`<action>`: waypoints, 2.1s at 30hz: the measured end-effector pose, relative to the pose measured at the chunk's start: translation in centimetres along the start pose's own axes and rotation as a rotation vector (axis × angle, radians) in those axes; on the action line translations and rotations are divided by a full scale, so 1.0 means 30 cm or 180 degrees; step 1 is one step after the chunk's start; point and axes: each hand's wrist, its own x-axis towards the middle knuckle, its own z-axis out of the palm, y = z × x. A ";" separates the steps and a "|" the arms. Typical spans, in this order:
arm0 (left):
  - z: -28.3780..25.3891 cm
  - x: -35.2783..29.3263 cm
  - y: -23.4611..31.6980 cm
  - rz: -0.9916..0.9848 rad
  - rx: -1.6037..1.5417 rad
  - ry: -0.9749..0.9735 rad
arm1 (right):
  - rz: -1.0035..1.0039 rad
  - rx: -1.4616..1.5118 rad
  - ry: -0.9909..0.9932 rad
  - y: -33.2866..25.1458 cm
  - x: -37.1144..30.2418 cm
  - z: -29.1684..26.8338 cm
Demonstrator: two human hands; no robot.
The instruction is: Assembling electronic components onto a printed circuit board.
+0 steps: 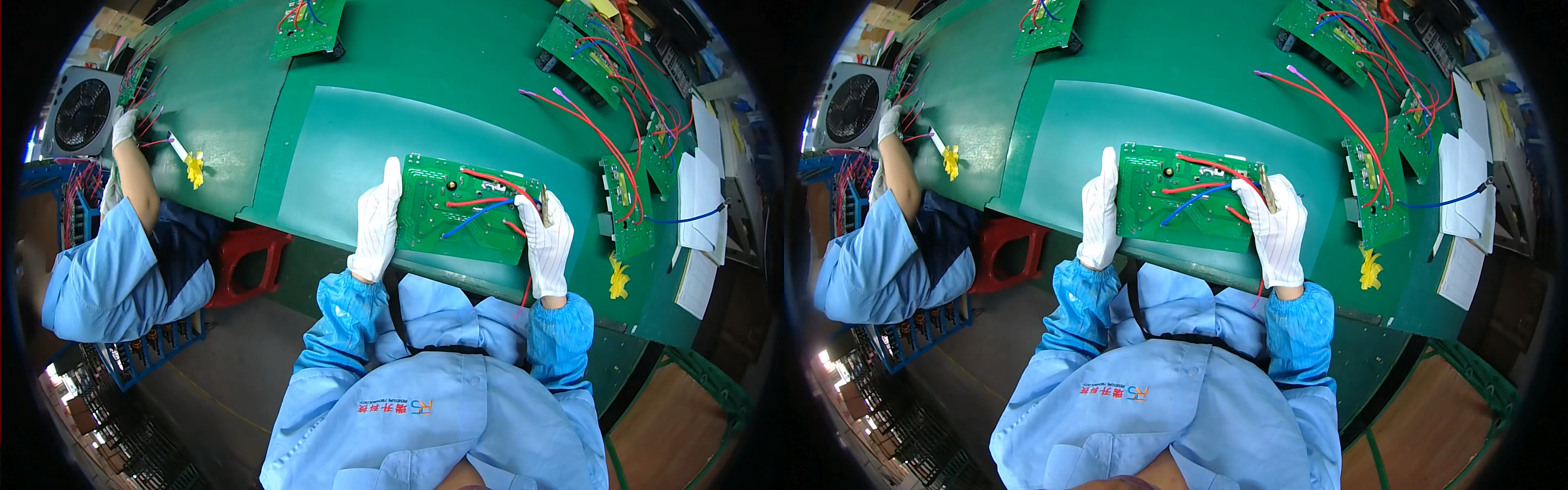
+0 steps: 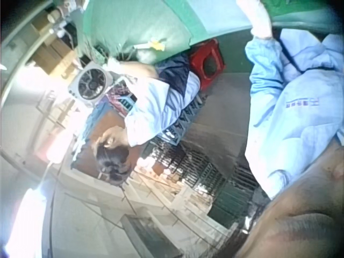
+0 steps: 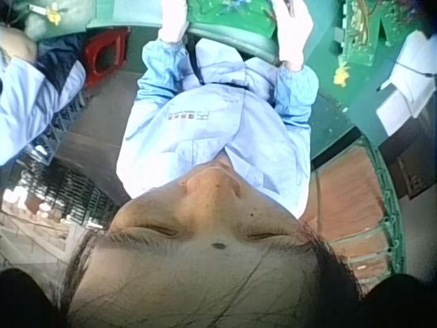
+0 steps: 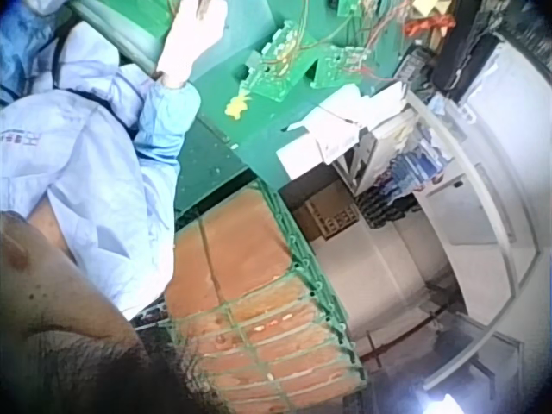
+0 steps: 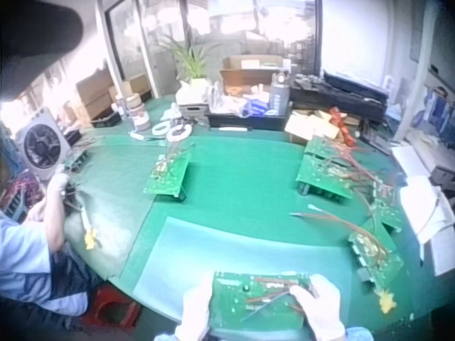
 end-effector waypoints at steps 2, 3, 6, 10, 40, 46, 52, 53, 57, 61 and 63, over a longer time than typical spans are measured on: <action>0.003 0.002 0.027 -0.0240 -0.0176 0.0004 | -0.0013 0.0013 0.0007 -0.001 -0.001 0.002; 0.006 0.004 0.038 -0.0394 -0.0296 0.0013 | -0.0015 0.0024 0.0011 -0.002 0.000 0.002; 0.002 0.008 0.021 -0.0375 -0.0243 -0.0007 | 0.0009 0.0071 -0.0028 -0.002 0.003 -0.001; 0.011 0.006 0.038 -0.0333 -0.0212 0.0099 | 0.0092 0.0160 -0.0075 -0.007 0.003 -0.002; 0.009 -0.004 0.036 -0.0899 -0.0499 0.0228 | 0.0150 0.0154 0.0064 0.162 -0.087 -0.002; 0.030 -0.005 0.060 -0.0859 -0.0479 0.0328 | -0.1027 -0.0783 0.0322 0.232 -0.098 0.012; 0.022 -0.008 0.053 -0.0954 -0.0564 0.0349 | -0.1268 -0.0887 0.0348 0.195 -0.082 -0.005; 0.021 -0.008 0.050 -0.0978 -0.0569 0.0355 | -0.1385 -0.0980 0.0398 0.186 -0.078 -0.009; 0.025 -0.009 0.064 -0.0951 -0.0531 0.0344 | -0.1727 -0.1147 0.0555 0.162 -0.064 -0.017; 0.012 -0.014 0.042 -0.0894 -0.0508 0.0298 | -0.1530 -0.0744 0.0481 0.160 -0.071 -0.017; 0.014 -0.015 0.051 -0.0892 -0.0512 0.0293 | -0.1721 -0.0927 0.0591 0.163 -0.066 -0.012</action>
